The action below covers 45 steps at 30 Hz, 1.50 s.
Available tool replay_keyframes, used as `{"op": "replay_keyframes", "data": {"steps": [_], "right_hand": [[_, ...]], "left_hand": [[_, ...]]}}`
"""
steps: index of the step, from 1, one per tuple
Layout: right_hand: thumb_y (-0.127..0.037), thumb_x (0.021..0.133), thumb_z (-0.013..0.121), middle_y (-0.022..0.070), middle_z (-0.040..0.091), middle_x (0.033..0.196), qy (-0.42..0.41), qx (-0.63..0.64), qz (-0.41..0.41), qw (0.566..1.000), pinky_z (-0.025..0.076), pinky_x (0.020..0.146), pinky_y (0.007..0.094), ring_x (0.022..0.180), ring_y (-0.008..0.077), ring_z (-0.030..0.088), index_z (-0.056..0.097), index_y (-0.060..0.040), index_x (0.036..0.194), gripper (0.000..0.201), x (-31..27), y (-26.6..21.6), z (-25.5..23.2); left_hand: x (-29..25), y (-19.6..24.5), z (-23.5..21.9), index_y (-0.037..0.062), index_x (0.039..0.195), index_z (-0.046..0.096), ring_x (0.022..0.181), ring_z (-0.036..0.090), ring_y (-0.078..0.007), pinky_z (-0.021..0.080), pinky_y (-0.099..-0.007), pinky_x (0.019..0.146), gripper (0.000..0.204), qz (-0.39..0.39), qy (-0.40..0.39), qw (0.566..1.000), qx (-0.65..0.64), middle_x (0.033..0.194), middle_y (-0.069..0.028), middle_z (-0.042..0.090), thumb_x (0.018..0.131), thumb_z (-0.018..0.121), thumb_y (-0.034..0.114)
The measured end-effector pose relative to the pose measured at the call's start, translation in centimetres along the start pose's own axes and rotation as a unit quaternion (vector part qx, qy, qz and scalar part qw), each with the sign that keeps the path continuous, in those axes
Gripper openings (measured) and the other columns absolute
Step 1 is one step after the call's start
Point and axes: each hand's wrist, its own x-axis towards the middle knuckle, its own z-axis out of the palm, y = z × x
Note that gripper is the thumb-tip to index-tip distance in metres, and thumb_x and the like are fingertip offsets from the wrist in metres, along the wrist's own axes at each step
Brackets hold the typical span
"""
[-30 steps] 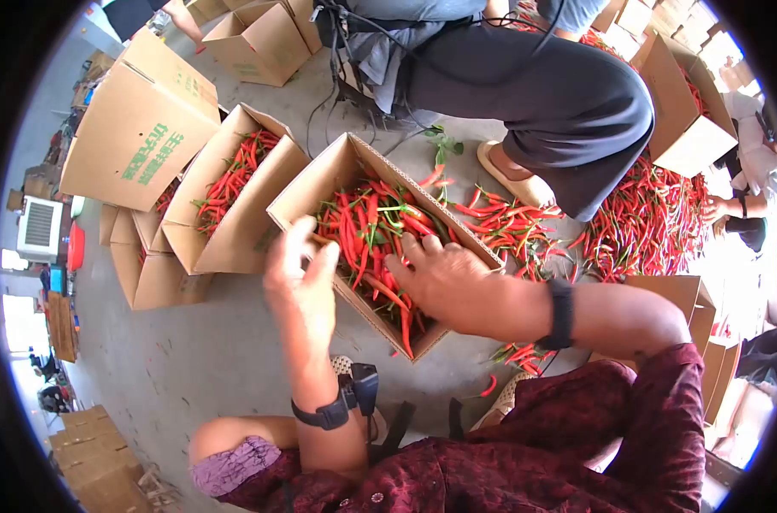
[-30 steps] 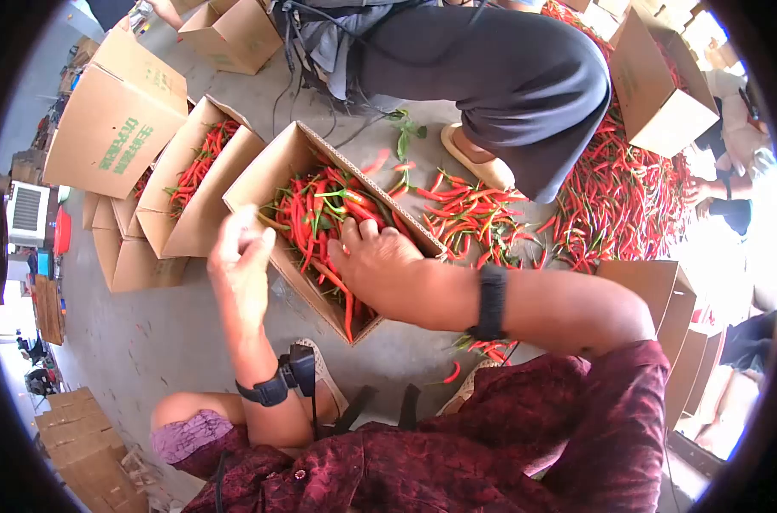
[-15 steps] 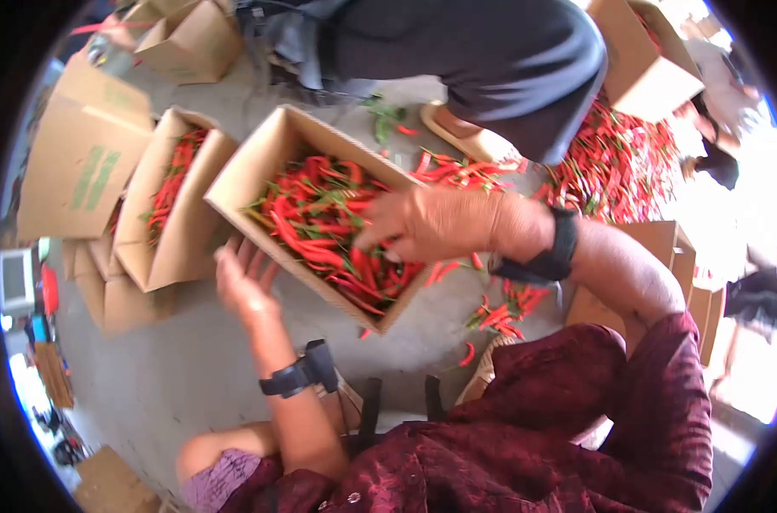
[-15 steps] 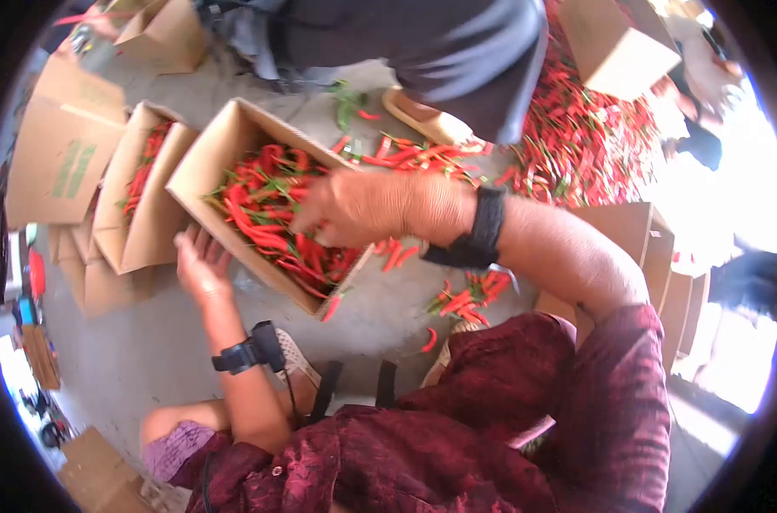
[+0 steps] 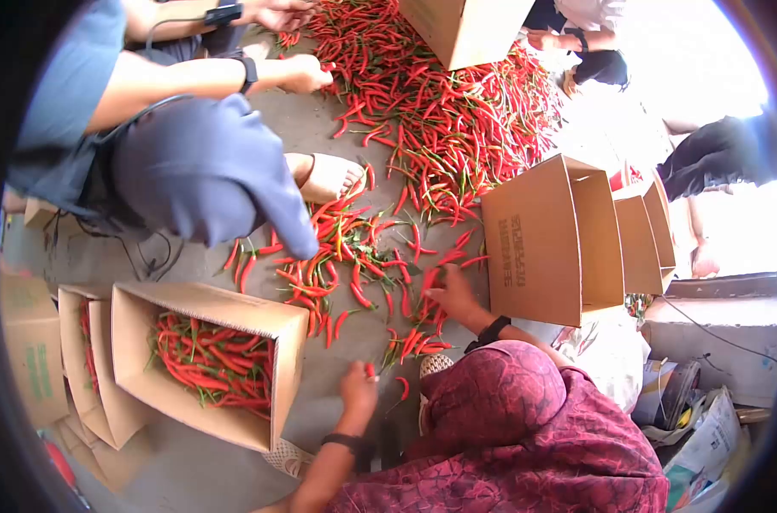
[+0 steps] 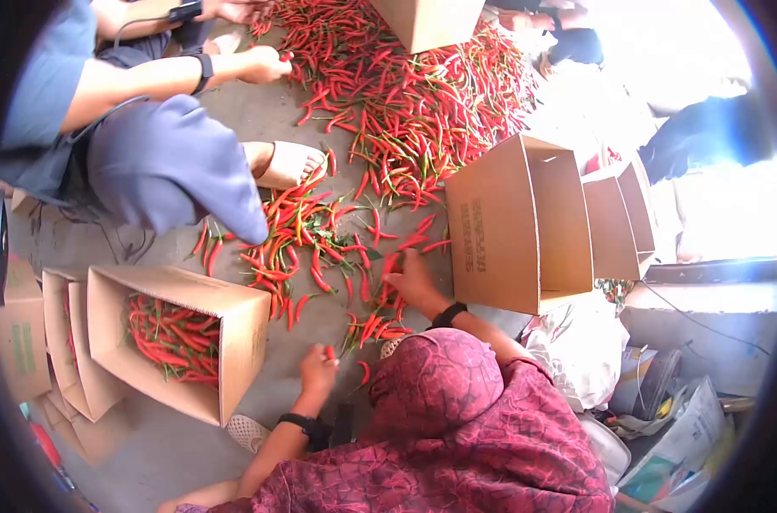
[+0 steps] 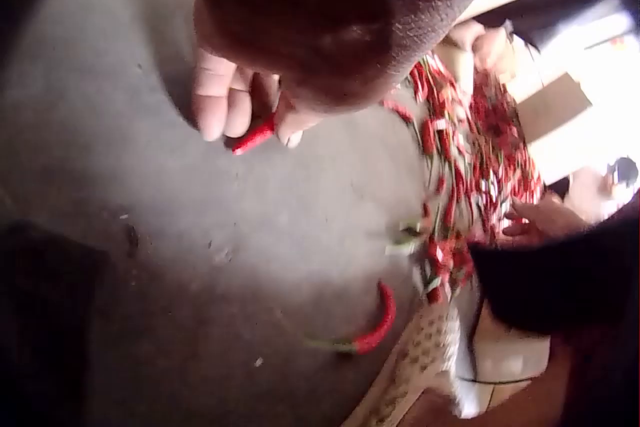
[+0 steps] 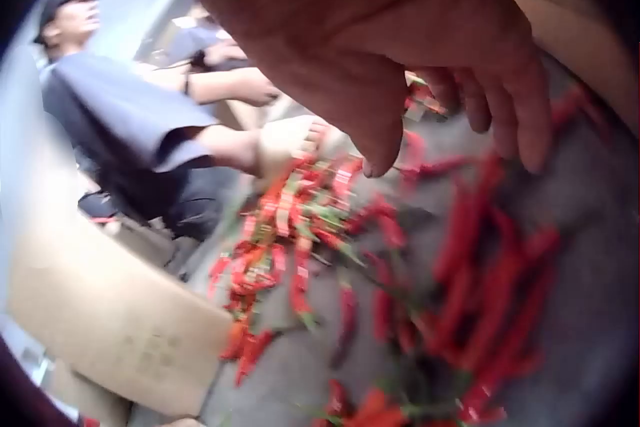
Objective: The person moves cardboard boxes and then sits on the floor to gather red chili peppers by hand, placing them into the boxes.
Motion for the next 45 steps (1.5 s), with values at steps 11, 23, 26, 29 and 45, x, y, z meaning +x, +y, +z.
{"op": "replay_keyframes", "data": {"steps": [11, 23, 26, 29, 45], "right_hand": [[-0.064, 0.075, 0.055, 0.0215, 0.043, 0.129, 0.369, -0.169, 0.203, 0.891, 0.038, 0.094, 0.0524, 0.116, 0.0389, 0.045, 0.031, -0.0058, 0.137, 0.088, 29.4, -10.3, -13.3], [-0.037, 0.058, 0.078, 0.0252, 0.038, 0.131, 0.233, -0.145, -0.009, 0.962, 0.036, 0.098, 0.0466, 0.120, 0.0423, 0.038, 0.032, -0.0049, 0.135, 0.095, 28.2, -0.9, -12.0], [-0.038, 0.061, 0.076, 0.0253, 0.038, 0.130, 0.192, -0.159, 0.031, 0.968, 0.036, 0.099, 0.0460, 0.121, 0.0415, 0.037, 0.034, -0.0020, 0.132, 0.090, 24.4, -4.4, -12.4], [-0.042, 0.061, 0.076, 0.0256, 0.037, 0.131, 0.248, -0.161, 0.125, 0.947, 0.036, 0.100, 0.0456, 0.122, 0.0419, 0.036, 0.033, -0.0017, 0.133, 0.093, 26.7, -3.0, -13.5], [-0.049, 0.083, 0.053, 0.0219, 0.049, 0.123, 0.055, -0.033, 0.146, 0.987, 0.037, 0.096, 0.0433, 0.118, 0.0366, 0.043, 0.051, -0.0063, 0.120, 0.057, 24.7, -2.9, -9.2]], "left_hand": [[13.0, 12.9, -6.0, 0.0026, 0.120, 0.039, 0.115, 0.039, -0.0419, 0.031, -0.0492, 0.097, 0.073, 0.089, 0.311, 0.928, 0.186, 0.125, -0.0224, 0.041, 0.061, 0.080, 0.019], [16.9, 13.6, -2.9, -0.0021, 0.126, 0.037, 0.111, 0.043, -0.0411, 0.036, -0.0445, 0.094, 0.086, 0.004, 0.199, 0.975, 0.101, 0.121, -0.0241, 0.045, 0.055, 0.083, 0.014], [17.5, 13.5, -0.6, -0.0032, 0.123, 0.038, 0.098, 0.053, -0.0401, 0.043, -0.0428, 0.085, 0.076, 0.009, 0.135, 0.991, -0.017, 0.108, -0.0228, 0.053, 0.060, 0.079, 0.005], [18.0, 11.9, -0.7, 0.0006, 0.128, 0.033, 0.098, 0.055, -0.0276, 0.047, -0.0404, 0.071, 0.072, -0.111, -0.002, 0.968, -0.224, 0.113, -0.0180, 0.054, 0.069, 0.073, 0.005], [22.9, 19.7, -3.0, 0.0150, 0.140, 0.026, 0.115, 0.045, -0.0222, 0.041, -0.0476, 0.081, 0.090, -0.122, -0.142, 0.925, -0.330, 0.129, -0.0056, 0.046, 0.071, 0.074, 0.046]]}}
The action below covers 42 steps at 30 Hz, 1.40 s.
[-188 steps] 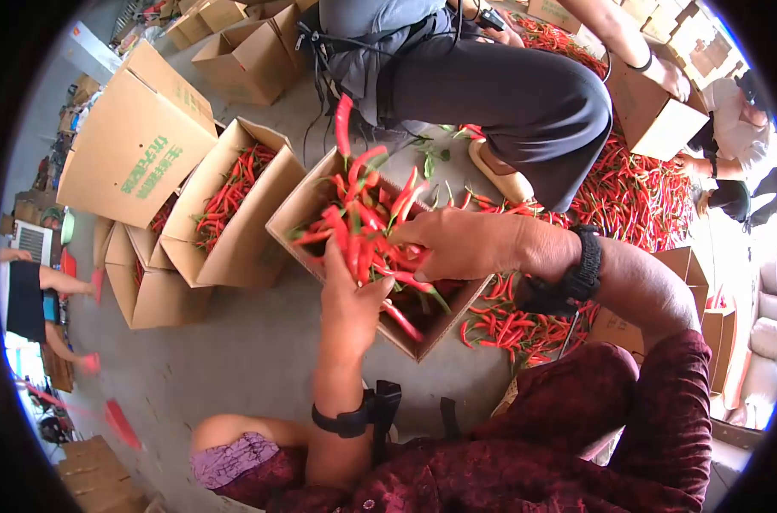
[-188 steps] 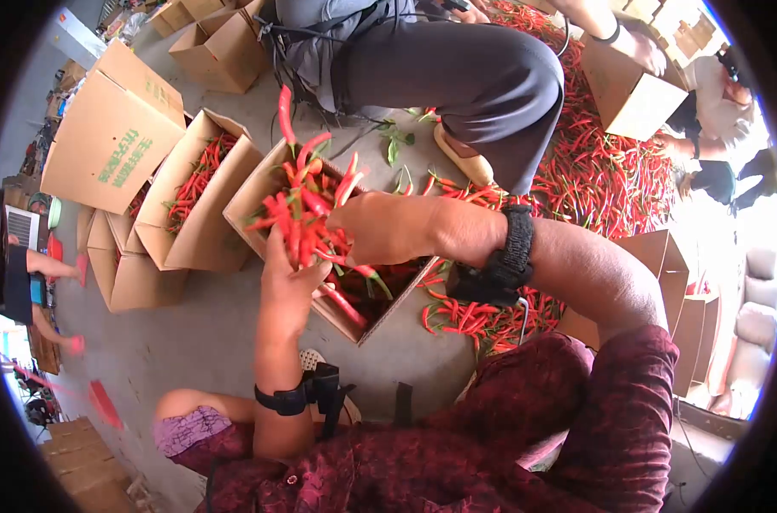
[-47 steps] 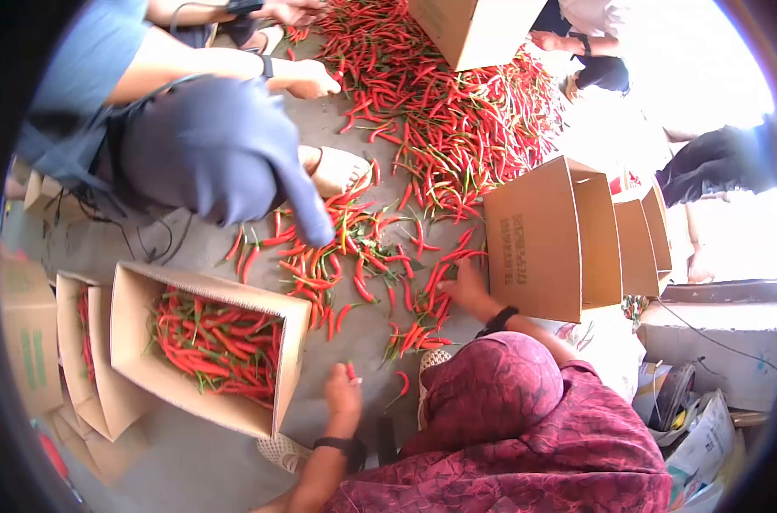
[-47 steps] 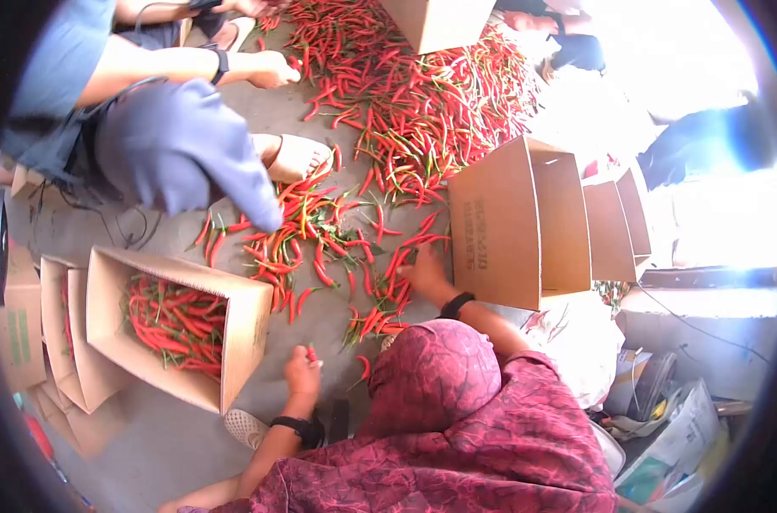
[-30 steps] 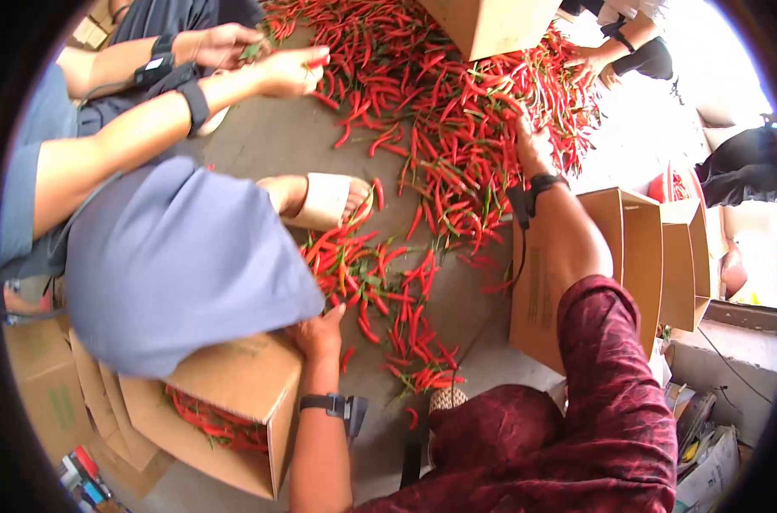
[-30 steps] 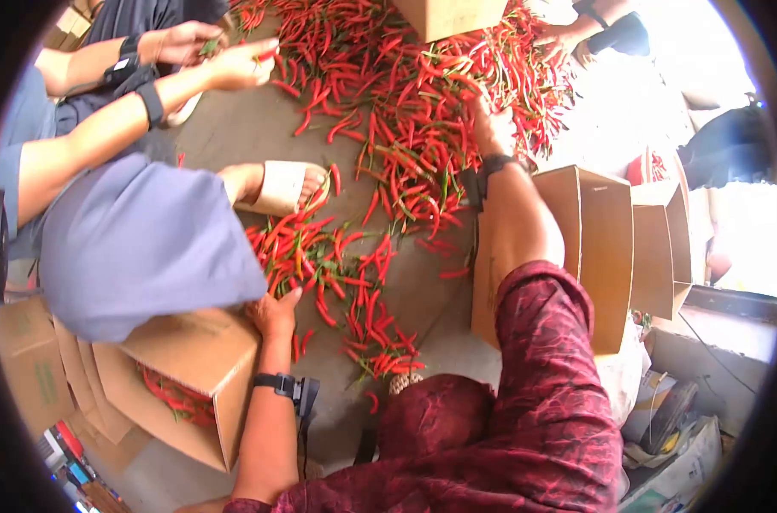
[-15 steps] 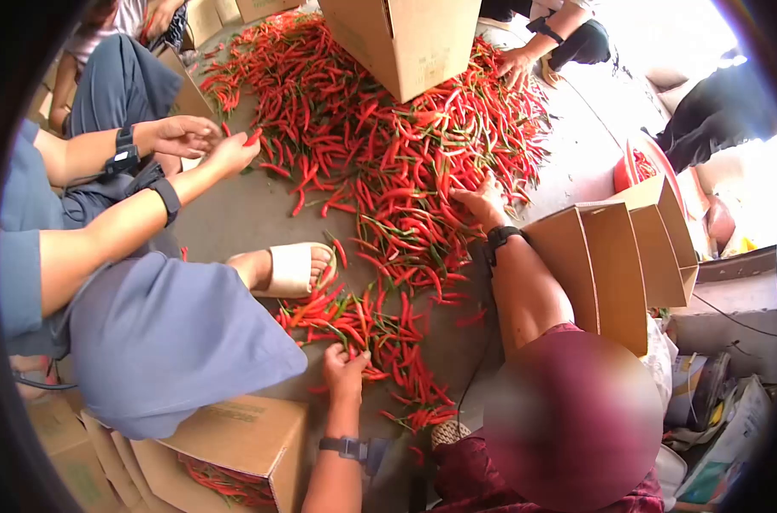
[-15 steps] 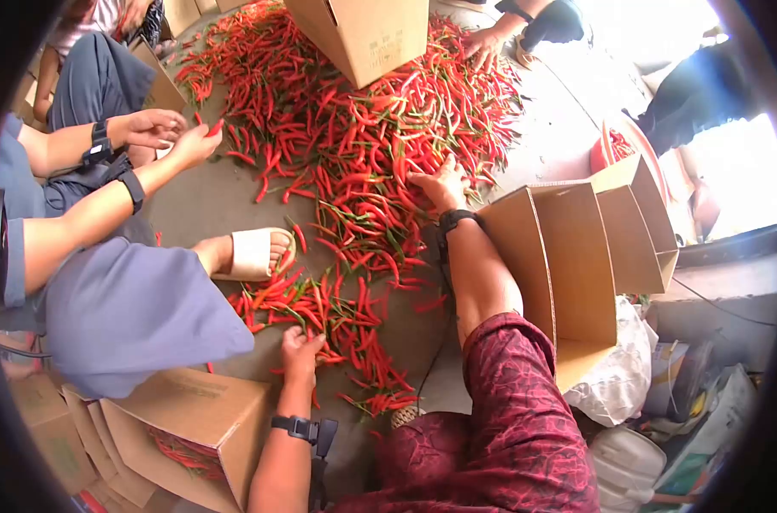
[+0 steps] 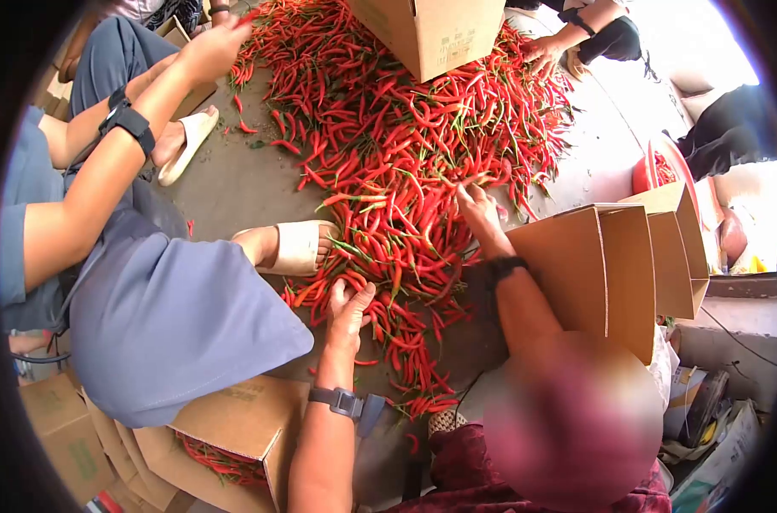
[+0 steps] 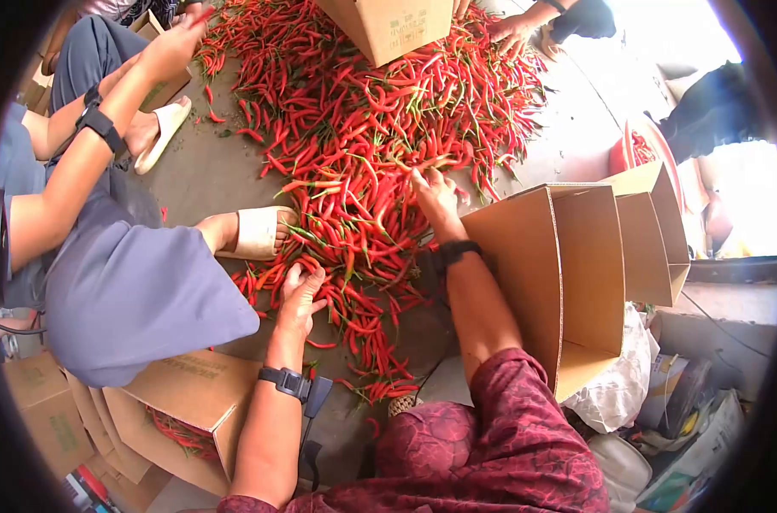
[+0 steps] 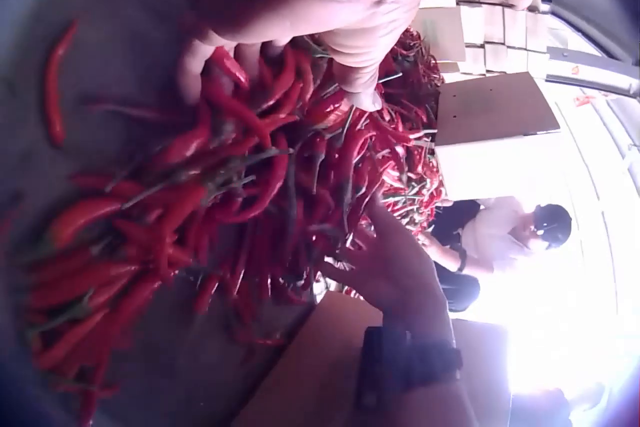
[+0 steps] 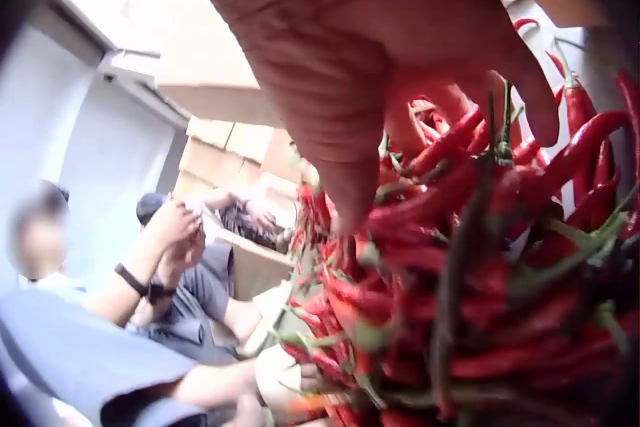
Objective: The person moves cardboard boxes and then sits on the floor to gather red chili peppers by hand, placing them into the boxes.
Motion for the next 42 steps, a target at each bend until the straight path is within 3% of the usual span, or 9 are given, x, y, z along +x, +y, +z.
{"op": "replay_keyframes", "data": {"steps": [3, 6, 9, 14, 15, 18, 20, 29, 42], "right_hand": [[-0.058, 0.081, 0.052, 0.0210, 0.037, 0.135, 0.037, -0.114, -0.092, 0.988, 0.030, 0.101, 0.0521, 0.127, 0.0399, 0.031, 0.049, -0.0223, 0.127, 0.058, -3.4, -5.2, 3.4], [-0.052, 0.083, 0.054, 0.0198, 0.045, 0.126, -0.040, -0.100, -0.206, 0.973, 0.034, 0.099, 0.0462, 0.117, 0.0369, 0.043, 0.050, -0.0177, 0.127, 0.056, -3.9, -4.2, 5.2], [-0.046, 0.086, 0.054, 0.0154, 0.053, 0.119, -0.271, -0.077, -0.257, 0.924, 0.039, 0.095, 0.0375, 0.109, 0.0278, 0.052, 0.049, -0.0114, 0.126, 0.053, -2.3, -1.8, 4.7], [-0.028, 0.085, 0.065, 0.0051, 0.054, 0.121, -0.322, 0.375, -0.111, 0.862, 0.041, 0.094, 0.0312, 0.109, 0.0144, 0.050, 0.042, -0.0022, 0.130, 0.056, -11.0, -2.7, 5.3], [-0.018, 0.082, 0.069, 0.0062, 0.053, 0.121, -0.336, 0.378, -0.077, 0.859, 0.041, 0.095, 0.0313, 0.109, 0.0164, 0.052, 0.037, -0.0033, 0.133, 0.062, -12.2, -3.6, 4.2], [-0.014, 0.080, 0.070, 0.0081, 0.053, 0.121, -0.334, 0.469, -0.058, 0.815, 0.042, 0.095, 0.0320, 0.110, 0.0179, 0.052, 0.035, -0.0024, 0.134, 0.065, -14.9, -3.5, 4.2], [-0.012, 0.075, 0.074, 0.0097, 0.052, 0.122, -0.289, 0.460, -0.056, 0.838, 0.043, 0.094, 0.0325, 0.110, 0.0185, 0.052, 0.033, -0.0019, 0.134, 0.073, -17.4, -2.8, 3.3], [-0.023, 0.065, 0.080, 0.0114, 0.048, 0.128, -0.204, 0.339, -0.128, 0.909, 0.040, 0.098, 0.0355, 0.113, 0.0212, 0.051, 0.032, -0.0015, 0.135, 0.088, -28.0, -1.9, -3.8], [-0.031, 0.054, 0.089, 0.0133, 0.046, 0.129, -0.408, 0.221, -0.238, 0.853, 0.038, 0.101, 0.0395, 0.118, 0.0244, 0.047, 0.032, 0.0010, 0.134, 0.103, -35.6, -15.2, -9.3]], "left_hand": [[0.3, 0.7, 0.0, 0.0182, 0.143, 0.022, 0.126, 0.036, -0.0257, 0.039, -0.0526, 0.087, 0.095, -0.013, -0.045, 0.996, -0.080, 0.142, -0.0034, 0.032, 0.071, 0.072, 0.053], [1.0, -0.1, -0.8, 0.0193, 0.143, 0.020, 0.127, 0.034, -0.0300, 0.037, -0.0573, 0.090, 0.095, -0.046, -0.065, 0.989, -0.126, 0.144, -0.0037, 0.028, 0.071, 0.071, 0.054], [0.8, 0.3, -0.7, 0.0213, 0.138, 0.028, 0.126, 0.034, -0.0313, 0.035, -0.0641, 0.088, 0.089, -0.060, -0.065, 0.986, -0.143, 0.142, -0.0041, 0.029, 0.069, 0.073, 0.054], [-0.4, 0.8, 0.9, 0.0218, 0.134, 0.032, 0.122, 0.041, -0.0313, 0.036, -0.0681, 0.083, 0.086, -0.026, -0.091, 0.986, -0.141, 0.136, -0.0036, 0.039, 0.066, 0.078, 0.048], [-0.6, 0.8, 1.2, 0.0197, 0.132, 0.036, 0.116, 0.047, -0.0290, 0.039, -0.0669, 0.081, 0.083, -0.019, -0.070, 0.988, -0.137, 0.125, -0.0042, 0.050, 0.066, 0.079, 0.045], [-2.0, 1.6, 2.2, 0.0139, 0.126, 0.042, 0.089, 0.061, -0.0171, 0.053, -0.0326, 0.066, 0.075, 0.048, -0.093, 0.987, -0.118, 0.106, -0.0041, 0.059, 0.064, 0.082, 0.022], [-4.9, 2.8, 3.3, 0.0075, 0.117, 0.049, 0.079, 0.062, -0.0136, 0.053, -0.0255, 0.065, 0.061, 0.096, -0.096, 0.982, -0.133, 0.096, -0.0028, 0.062, 0.064, 0.079, 0.002], [-16.0, -1.6, 5.9, 0.0042, 0.122, 0.044, 0.094, 0.059, -0.0144, 0.051, -0.0289, 0.081, 0.065, 0.168, -0.143, 0.962, -0.160, 0.107, -0.0058, 0.059, 0.068, 0.079, 0.007], [-30.2, 0.3, 2.6, 0.0032, 0.131, 0.034, 0.111, 0.047, -0.0167, 0.041, -0.0298, 0.094, 0.073, 0.349, -0.132, 0.887, -0.271, 0.126, -0.0064, 0.043, 0.073, 0.076, 0.016]]}}
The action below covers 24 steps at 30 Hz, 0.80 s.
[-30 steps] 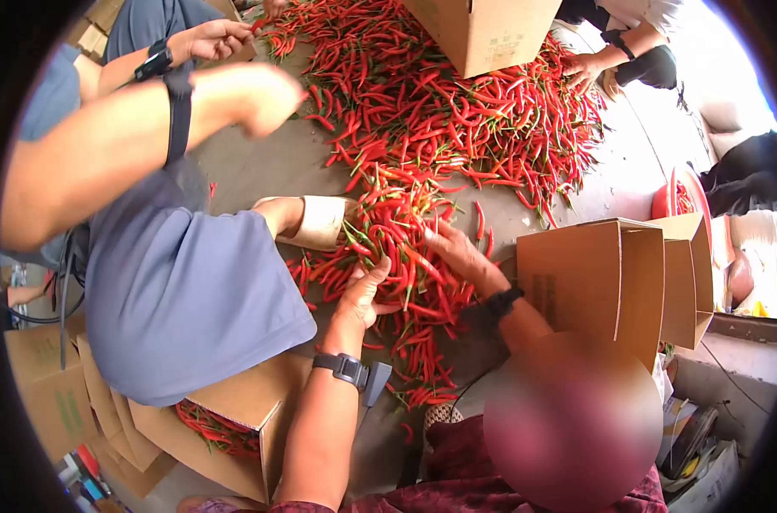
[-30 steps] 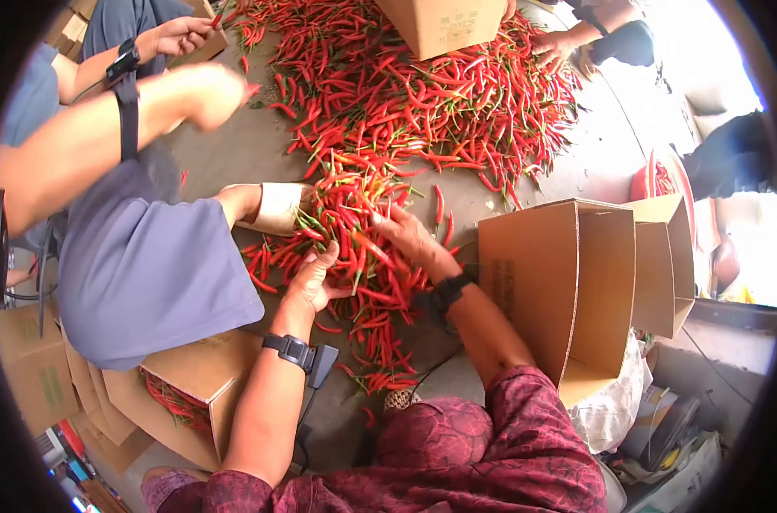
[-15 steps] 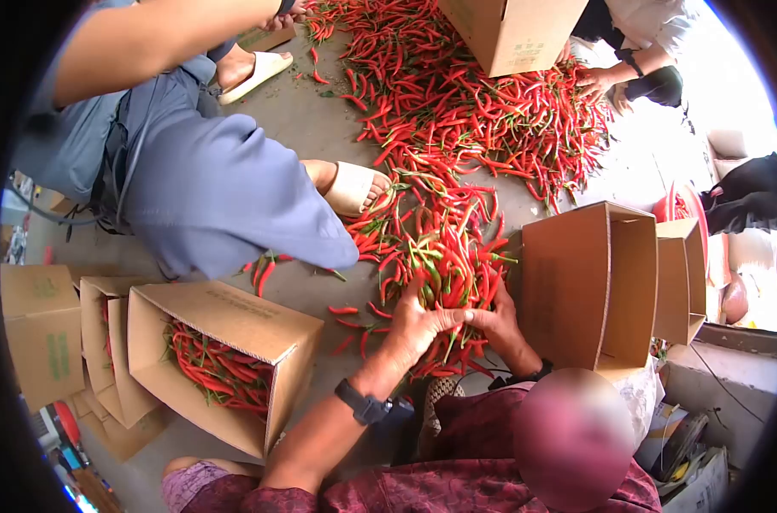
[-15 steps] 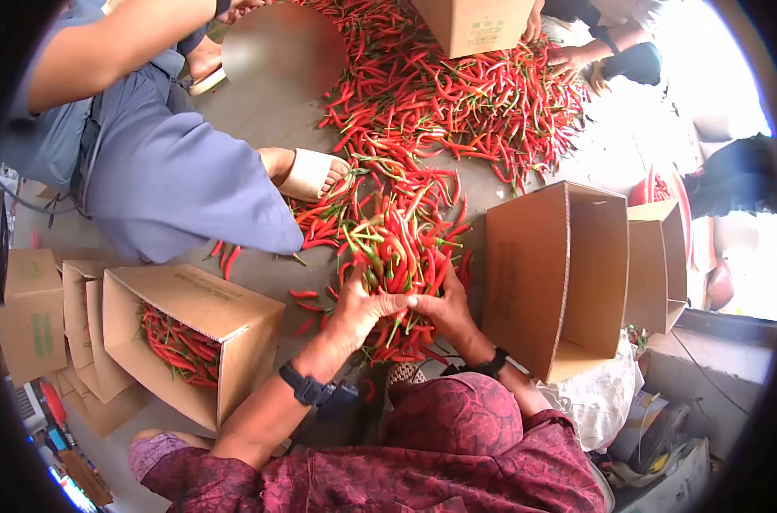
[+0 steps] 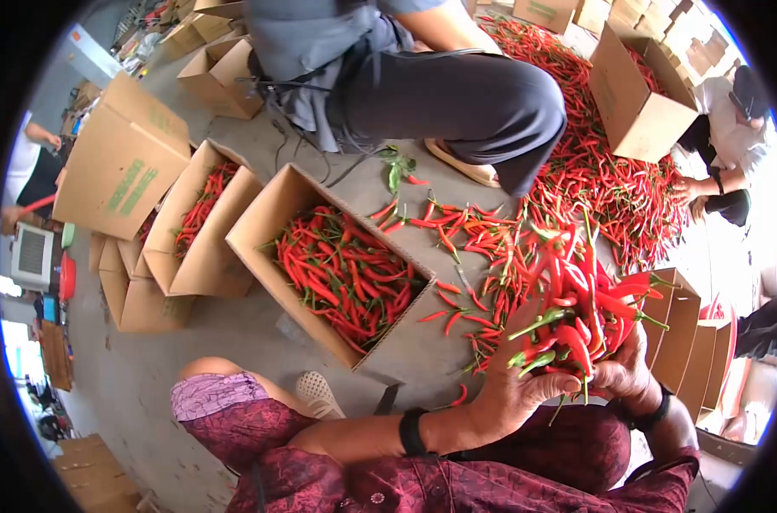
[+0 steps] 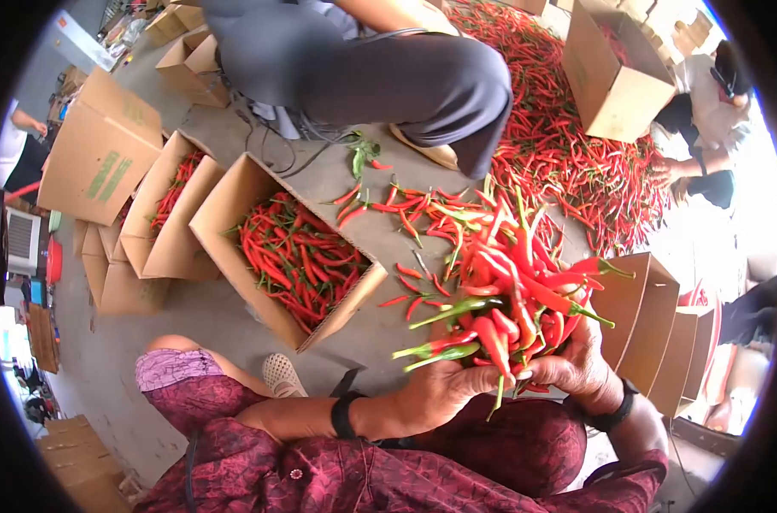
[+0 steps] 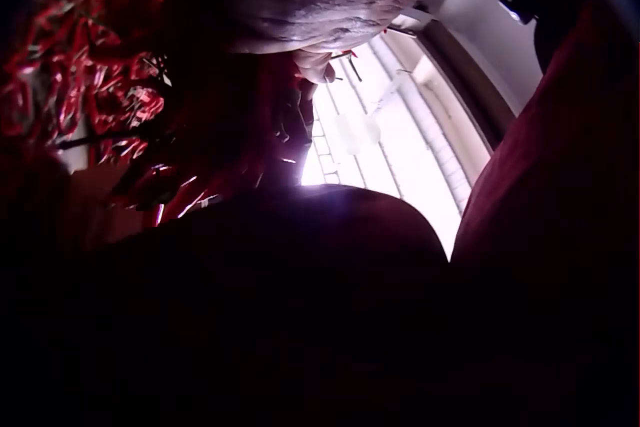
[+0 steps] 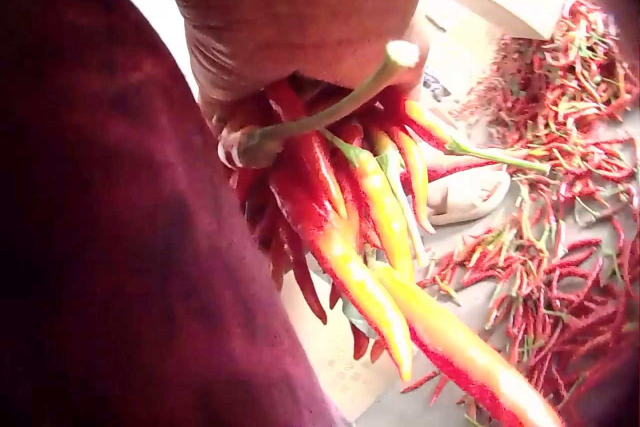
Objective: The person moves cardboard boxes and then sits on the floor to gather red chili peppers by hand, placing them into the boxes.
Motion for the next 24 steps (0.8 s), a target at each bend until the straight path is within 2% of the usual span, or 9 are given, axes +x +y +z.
{"op": "replay_keyframes", "data": {"steps": [3, 7, 9, 12, 14, 16, 21, 23, 24], "right_hand": [[-0.030, 0.056, 0.088, 0.0123, 0.046, 0.126, -0.069, 0.009, 0.004, 0.998, 0.034, 0.100, 0.0377, 0.118, 0.0225, 0.044, 0.039, 0.0025, 0.128, 0.093, 2.1, -2.8, 3.2], [-0.031, 0.060, 0.085, 0.0164, 0.050, 0.123, -0.165, -0.160, -0.143, 0.963, 0.035, 0.098, 0.0394, 0.115, 0.0260, 0.047, 0.040, 0.0025, 0.130, 0.089, 8.2, -4.4, 7.8], [-0.029, 0.063, 0.082, 0.0163, 0.052, 0.120, -0.214, -0.188, -0.255, 0.924, 0.035, 0.098, 0.0387, 0.114, 0.0262, 0.048, 0.041, 0.0015, 0.130, 0.084, 12.6, -4.5, 11.4], [-0.019, 0.066, 0.079, 0.0147, 0.060, 0.108, -0.276, -0.222, -0.221, 0.909, 0.042, 0.089, 0.0344, 0.101, 0.0215, 0.056, 0.043, -0.0012, 0.129, 0.074, 17.0, -4.4, 17.1], [-0.018, 0.063, 0.078, 0.0158, 0.064, 0.099, -0.281, -0.232, -0.090, 0.927, 0.047, 0.083, 0.0342, 0.094, 0.0216, 0.060, 0.046, -0.0014, 0.127, 0.073, 19.4, -3.4, 20.6], [-0.021, 0.062, 0.075, 0.0188, 0.064, 0.097, -0.259, -0.323, -0.140, 0.899, 0.048, 0.082, 0.0383, 0.094, 0.0272, 0.061, 0.049, -0.0024, 0.124, 0.070, 21.7, -1.1, 23.1], [-0.019, 0.066, 0.067, 0.0222, 0.059, 0.099, -0.179, -0.465, -0.200, 0.844, 0.048, 0.079, 0.0447, 0.091, 0.0372, 0.059, 0.053, -0.0047, 0.113, 0.051, 21.1, 0.5, 23.5], [-0.017, 0.066, 0.063, 0.0229, 0.057, 0.099, -0.152, -0.492, -0.216, 0.830, 0.049, 0.077, 0.0427, 0.088, 0.0380, 0.060, 0.054, -0.0080, 0.115, 0.051, 21.4, 1.5, 24.0], [-0.016, 0.065, 0.063, 0.0226, 0.058, 0.098, -0.153, -0.507, -0.211, 0.822, 0.049, 0.077, 0.0427, 0.087, 0.0379, 0.061, 0.055, -0.0077, 0.113, 0.049, 22.3, 1.9, 25.0]], "left_hand": [[-1.7, 3.0, -0.9, 0.0027, 0.120, 0.044, 0.100, 0.052, -0.0143, 0.044, -0.0287, 0.087, 0.057, 0.016, 0.060, 0.998, 0.015, 0.114, -0.0055, 0.051, 0.073, 0.076, 0.011], [-2.5, 8.8, -2.4, -0.0002, 0.108, 0.053, 0.085, 0.059, -0.0126, 0.051, -0.0278, 0.074, 0.040, 0.166, 0.156, 0.970, 0.082, 0.096, -0.0056, 0.061, 0.074, 0.074, 0.005], [-3.1, 11.2, -5.0, 0.0006, 0.110, 0.051, 0.085, 0.060, -0.0139, 0.052, -0.0277, 0.072, 0.036, 0.163, 0.211, 0.959, 0.093, 0.101, -0.0073, 0.061, 0.079, 0.069, 0.006], [-3.0, 12.1, -10.3, 0.0049, 0.121, 0.042, 0.083, 0.063, -0.0153, 0.056, -0.0290, 0.066, 0.040, 0.189, 0.329, 0.925, 0.030, 0.102, -0.0071, 0.060, 0.085, 0.062, 0.008], [-3.2, 12.9, -13.6, 0.0083, 0.120, 0.039, 0.079, 0.065, -0.0169, 0.058, -0.0317, 0.052, 0.035, 0.163, 0.384, 0.905, 0.086, 0.099, -0.0081, 0.060, 0.090, 0.055, 0.016], [-4.1, 13.4, -15.4, 0.0102, 0.121, 0.039, 0.082, 0.064, -0.0200, 0.058, -0.0378, 0.056, 0.034, 0.073, 0.412, 0.904, 0.081, 0.107, -0.0088, 0.058, 0.092, 0.053, 0.021], [-4.5, 12.7, -15.5, 0.0105, 0.124, 0.037, 0.078, 0.063, -0.0194, 0.056, -0.0337, 0.053, 0.035, -0.004, 0.403, 0.896, 0.189, 0.111, -0.0095, 0.055, 0.092, 0.049, 0.015], [-3.7, 11.3, -16.8, 0.0047, 0.122, 0.033, 0.081, 0.062, -0.0344, 0.051, -0.0409, 0.064, 0.042, 0.015, 0.394, 0.821, 0.413, 0.104, -0.0191, 0.057, 0.084, 0.053, 0.006], [-3.1, 12.3, -16.4, 0.0018, 0.121, 0.032, 0.083, 0.060, -0.0396, 0.049, -0.0434, 0.069, 0.045, -0.018, 0.393, 0.811, 0.434, 0.101, -0.0227, 0.058, 0.082, 0.054, 0.003]]}}
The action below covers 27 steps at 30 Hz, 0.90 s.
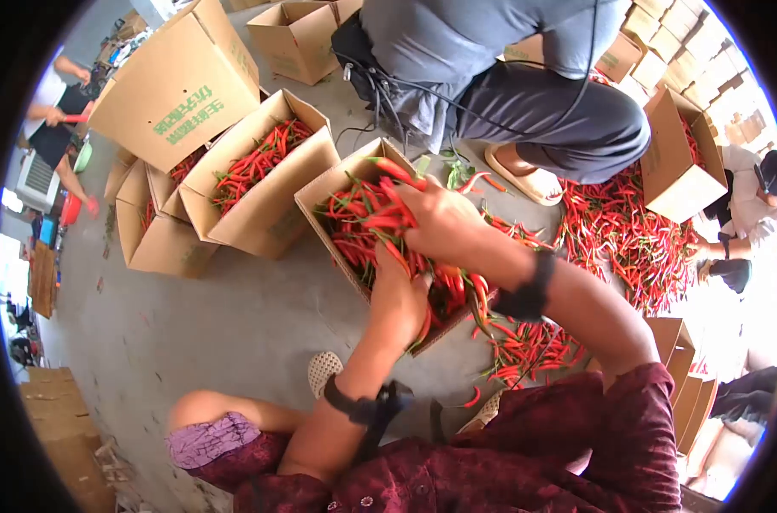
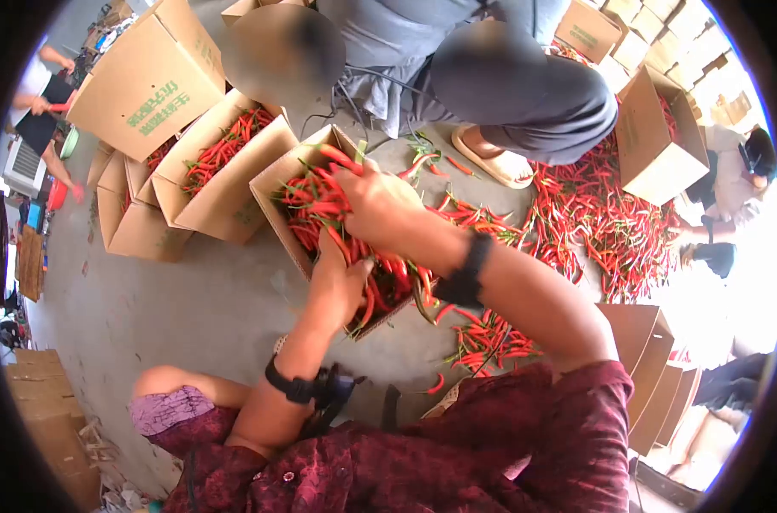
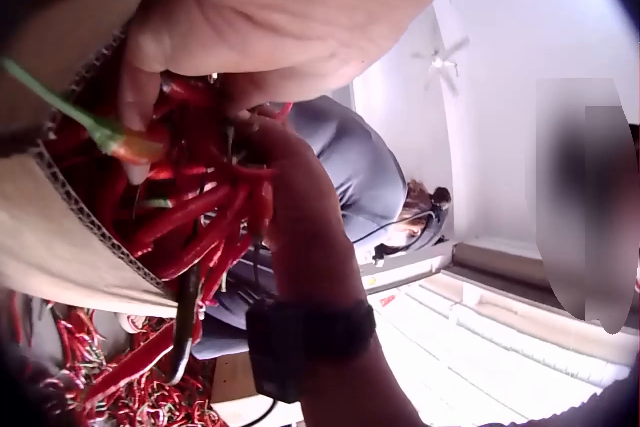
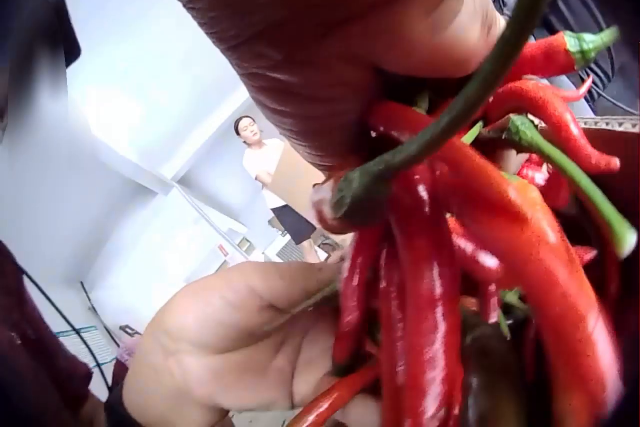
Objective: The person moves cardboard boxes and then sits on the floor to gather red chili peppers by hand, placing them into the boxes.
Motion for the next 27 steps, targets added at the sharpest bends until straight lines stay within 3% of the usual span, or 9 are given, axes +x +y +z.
{"op": "replay_keyframes", "data": {"steps": [2, 4, 8, 14, 15, 16, 19, 23, 27], "right_hand": [[-0.015, 0.065, 0.062, 0.0220, 0.059, 0.095, -0.010, -0.034, 0.007, 0.999, 0.049, 0.077, 0.0426, 0.086, 0.0377, 0.061, 0.057, -0.0071, 0.107, 0.044, 3.4, -0.3, 0.6], [-0.015, 0.064, 0.062, 0.0213, 0.061, 0.091, 0.018, -0.017, -0.006, 1.000, 0.050, 0.076, 0.0417, 0.084, 0.0358, 0.062, 0.058, -0.0072, 0.106, 0.042, 5.8, -0.1, 0.8], [-0.011, 0.063, 0.061, 0.0202, 0.063, 0.084, -0.038, 0.037, 0.002, 0.999, 0.050, 0.072, 0.0398, 0.081, 0.0319, 0.063, 0.060, -0.0070, 0.101, 0.038, 3.3, -0.4, -1.6], [-0.013, 0.065, 0.065, 0.0178, 0.063, 0.080, -0.051, 0.109, 0.054, 0.991, 0.050, 0.070, 0.0369, 0.074, 0.0270, 0.063, 0.060, -0.0034, 0.103, 0.039, -4.5, 1.3, -7.4], [-0.007, 0.068, 0.066, 0.0009, 0.057, 0.071, -0.030, 0.141, 0.058, 0.988, 0.045, 0.061, 0.0255, 0.067, 0.0047, 0.050, 0.058, -0.0016, 0.104, 0.037, -4.7, 0.7, -7.8], [-0.007, 0.069, 0.066, 0.0015, 0.057, 0.072, -0.007, 0.168, 0.037, 0.985, 0.045, 0.062, 0.0258, 0.067, 0.0055, 0.051, 0.057, -0.0017, 0.105, 0.038, -4.5, 0.3, -7.6], [-0.005, 0.070, 0.066, 0.0038, 0.059, 0.081, 0.049, 0.238, -0.044, 0.969, 0.046, 0.067, 0.0289, 0.072, 0.0089, 0.053, 0.055, -0.0010, 0.110, 0.041, -3.0, -2.1, -6.9], [-0.010, 0.069, 0.063, 0.0189, 0.059, 0.085, 0.019, 0.185, -0.126, 0.974, 0.047, 0.071, 0.0396, 0.075, 0.0341, 0.057, 0.055, -0.0024, 0.112, 0.044, -2.3, -1.8, -2.7], [-0.005, 0.071, 0.062, 0.0070, 0.058, 0.077, 0.062, 0.284, -0.018, 0.957, 0.046, 0.063, 0.0297, 0.069, 0.0119, 0.054, 0.055, -0.0013, 0.110, 0.040, -3.4, -0.1, -5.0]], "left_hand": [[0.7, 3.5, -1.5, -0.0040, 0.121, 0.031, 0.088, 0.057, -0.0475, 0.045, -0.0471, 0.077, 0.050, -0.107, -0.040, 0.993, -0.006, 0.096, -0.0284, 0.058, 0.078, 0.057, -0.002], [1.4, 1.7, -2.2, -0.0055, 0.122, 0.033, 0.085, 0.059, -0.0447, 0.047, -0.0457, 0.072, 0.056, 0.075, 0.021, 0.988, 0.136, 0.097, -0.0297, 0.058, 0.075, 0.062, -0.002], [-1.6, 1.0, -1.4, -0.0071, 0.124, 0.040, 0.093, 0.059, -0.0418, 0.049, -0.0426, 0.077, 0.058, 0.175, 0.034, 0.950, 0.255, 0.101, -0.0289, 0.059, 0.073, 0.067, 0.005], [-3.6, 0.2, 1.2, -0.0048, 0.109, 0.054, 0.088, 0.061, -0.0368, 0.047, -0.0429, 0.075, 0.036, 0.143, -0.170, 0.890, 0.398, 0.088, -0.0242, 0.062, 0.076, 0.061, 0.007], [-3.2, 0.7, 0.1, -0.0037, 0.105, 0.056, 0.083, 0.062, -0.0353, 0.048, -0.0414, 0.071, 0.032, 0.201, -0.159, 0.886, 0.386, 0.085, -0.0232, 0.062, 0.076, 0.060, 0.006], [-2.7, 1.4, -1.4, -0.0025, 0.101, 0.059, 0.078, 0.063, -0.0337, 0.049, -0.0399, 0.067, 0.028, 0.261, -0.146, 0.879, 0.372, 0.082, -0.0222, 0.062, 0.075, 0.060, 0.005], [-0.9, 6.0, -7.6, -0.0005, 0.092, 0.061, 0.063, 0.058, -0.0201, 0.046, -0.0334, 0.058, 0.017, 0.230, -0.030, 0.939, 0.254, 0.073, -0.0125, 0.062, 0.077, 0.062, 0.007], [3.3, 4.5, -13.7, -0.0034, 0.093, 0.058, 0.064, 0.045, -0.0098, 0.042, -0.0250, 0.056, 0.024, 0.181, 0.217, 0.929, 0.238, 0.073, -0.0018, 0.054, 0.082, 0.065, 0.016], [1.0, 3.0, -13.7, 0.0012, 0.130, 0.043, 0.084, 0.060, -0.0194, 0.051, -0.0308, 0.056, 0.068, 0.028, 0.102, 0.980, 0.169, 0.105, -0.0143, 0.059, 0.076, 0.071, 0.032]]}}
